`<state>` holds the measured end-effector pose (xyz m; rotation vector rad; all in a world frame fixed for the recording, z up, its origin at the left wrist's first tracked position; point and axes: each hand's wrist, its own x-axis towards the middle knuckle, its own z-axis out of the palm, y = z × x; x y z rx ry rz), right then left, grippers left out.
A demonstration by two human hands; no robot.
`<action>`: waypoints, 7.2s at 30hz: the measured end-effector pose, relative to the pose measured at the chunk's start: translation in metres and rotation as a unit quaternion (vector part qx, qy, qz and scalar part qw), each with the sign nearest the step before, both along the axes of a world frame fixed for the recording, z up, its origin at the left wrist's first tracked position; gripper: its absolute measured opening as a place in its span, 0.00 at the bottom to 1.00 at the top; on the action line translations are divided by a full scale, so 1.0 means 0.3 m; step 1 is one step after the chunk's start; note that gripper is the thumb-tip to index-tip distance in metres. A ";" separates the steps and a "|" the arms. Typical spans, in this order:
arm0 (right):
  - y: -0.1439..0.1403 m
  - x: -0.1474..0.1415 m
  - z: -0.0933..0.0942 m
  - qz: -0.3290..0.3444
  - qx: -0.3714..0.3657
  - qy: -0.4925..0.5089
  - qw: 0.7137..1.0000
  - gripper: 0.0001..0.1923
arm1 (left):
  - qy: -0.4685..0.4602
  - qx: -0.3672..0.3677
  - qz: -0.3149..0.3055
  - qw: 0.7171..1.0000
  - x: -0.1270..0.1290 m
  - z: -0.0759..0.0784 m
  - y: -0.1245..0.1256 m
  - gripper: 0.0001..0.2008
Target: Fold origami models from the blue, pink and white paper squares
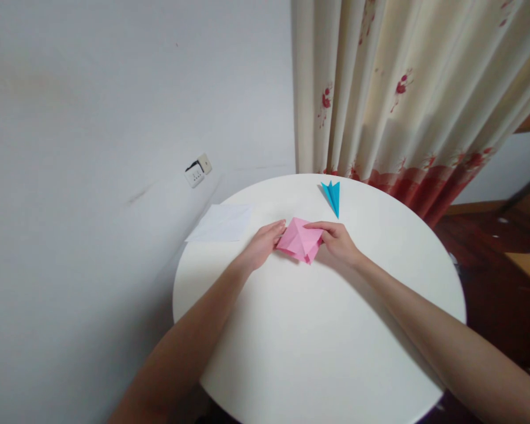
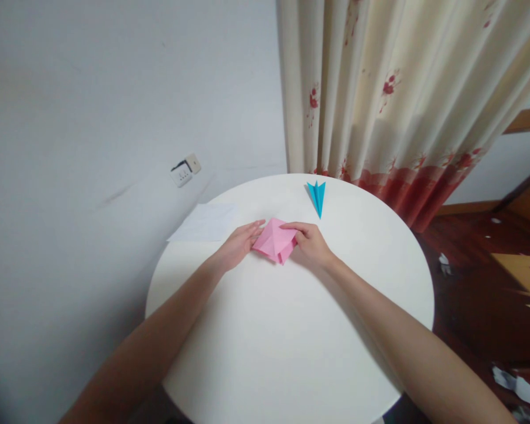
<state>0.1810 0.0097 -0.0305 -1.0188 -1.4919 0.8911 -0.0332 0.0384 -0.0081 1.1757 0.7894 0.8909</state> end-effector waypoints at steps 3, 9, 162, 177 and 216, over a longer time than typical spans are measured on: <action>-0.020 -0.012 0.010 0.039 0.013 -0.037 0.998 0.23 | 0.024 -0.010 -0.055 0.998 0.000 -0.019 0.002 0.23; -0.026 -0.009 0.014 0.108 -0.014 0.017 0.994 0.28 | 0.026 -0.038 -0.009 0.999 0.009 -0.047 0.003 0.21; -0.017 -0.036 -0.034 0.046 -0.207 0.153 0.965 0.22 | 0.011 0.054 0.093 0.994 0.052 -0.081 -0.004 0.18; 0.001 -0.035 -0.057 0.042 -0.203 0.143 0.968 0.22 | 0.001 0.027 0.174 0.984 0.059 -0.066 0.000 0.17; -0.004 -0.029 -0.022 -0.018 -0.158 0.120 0.980 0.19 | 0.122 0.040 0.084 0.988 0.054 -0.086 -0.013 0.21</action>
